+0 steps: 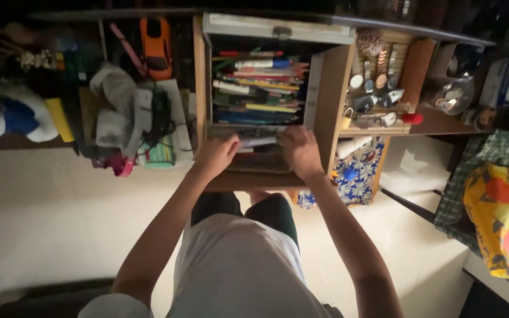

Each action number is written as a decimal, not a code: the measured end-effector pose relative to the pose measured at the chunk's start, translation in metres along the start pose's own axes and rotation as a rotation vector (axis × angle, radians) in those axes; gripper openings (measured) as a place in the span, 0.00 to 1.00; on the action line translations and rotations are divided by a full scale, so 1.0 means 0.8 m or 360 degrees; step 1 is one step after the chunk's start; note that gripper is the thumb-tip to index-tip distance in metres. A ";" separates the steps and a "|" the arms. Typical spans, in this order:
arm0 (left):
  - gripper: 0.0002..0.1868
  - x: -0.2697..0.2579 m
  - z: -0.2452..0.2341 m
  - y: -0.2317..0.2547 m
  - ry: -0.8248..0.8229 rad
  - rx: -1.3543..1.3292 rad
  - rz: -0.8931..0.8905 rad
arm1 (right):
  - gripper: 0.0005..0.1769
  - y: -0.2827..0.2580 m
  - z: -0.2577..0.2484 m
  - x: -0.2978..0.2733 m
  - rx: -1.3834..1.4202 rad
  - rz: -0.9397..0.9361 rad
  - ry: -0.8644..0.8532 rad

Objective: The recorder organizes colored pencils and other small items into a plastic tray inside a drawer.

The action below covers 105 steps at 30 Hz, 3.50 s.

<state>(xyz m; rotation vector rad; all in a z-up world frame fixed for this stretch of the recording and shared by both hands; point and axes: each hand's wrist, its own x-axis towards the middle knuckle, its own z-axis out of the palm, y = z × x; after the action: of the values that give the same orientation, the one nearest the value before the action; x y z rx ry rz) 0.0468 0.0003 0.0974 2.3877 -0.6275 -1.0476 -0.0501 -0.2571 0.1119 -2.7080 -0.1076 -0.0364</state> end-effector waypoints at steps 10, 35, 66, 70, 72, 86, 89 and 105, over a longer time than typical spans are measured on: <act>0.29 0.044 0.132 -0.014 0.0012 0.0278 0.0452 | 0.18 -0.018 -0.010 -0.044 0.0013 0.0253 -0.0004; 0.44 0.093 0.148 -0.039 -0.0754 0.0238 0.0242 | 0.16 -0.026 -0.002 -0.072 0.0349 0.0632 0.0120; 0.29 0.072 0.070 -0.021 -0.0844 0.0086 0.0675 | 0.16 -0.013 0.005 -0.076 0.0554 0.0816 0.0133; 0.20 0.064 -0.007 0.012 -0.0993 -0.0016 0.0476 | 0.17 -0.004 0.026 -0.079 0.0336 0.0540 0.0171; 0.14 0.083 -0.026 0.016 -0.0878 -0.0038 0.0300 | 0.16 -0.008 0.027 -0.067 0.0102 0.0326 0.0078; 0.17 0.169 0.044 0.004 0.0654 0.1225 0.0805 | 0.40 0.007 0.018 0.041 -0.0196 0.0230 0.0002; 0.16 0.166 0.043 0.000 0.0814 0.1290 0.0793 | 0.50 0.031 0.034 0.059 -0.0686 -0.0019 -0.0176; 0.34 0.160 0.060 -0.022 0.1018 0.1476 0.0948 | 0.59 0.052 0.067 0.104 -0.0524 -0.0220 -0.0369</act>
<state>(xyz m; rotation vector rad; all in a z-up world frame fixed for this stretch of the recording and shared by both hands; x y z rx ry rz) 0.0917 -0.0692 -0.0133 2.6887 -1.6557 0.3658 0.0370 -0.2666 0.0497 -3.0187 -0.3894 0.2400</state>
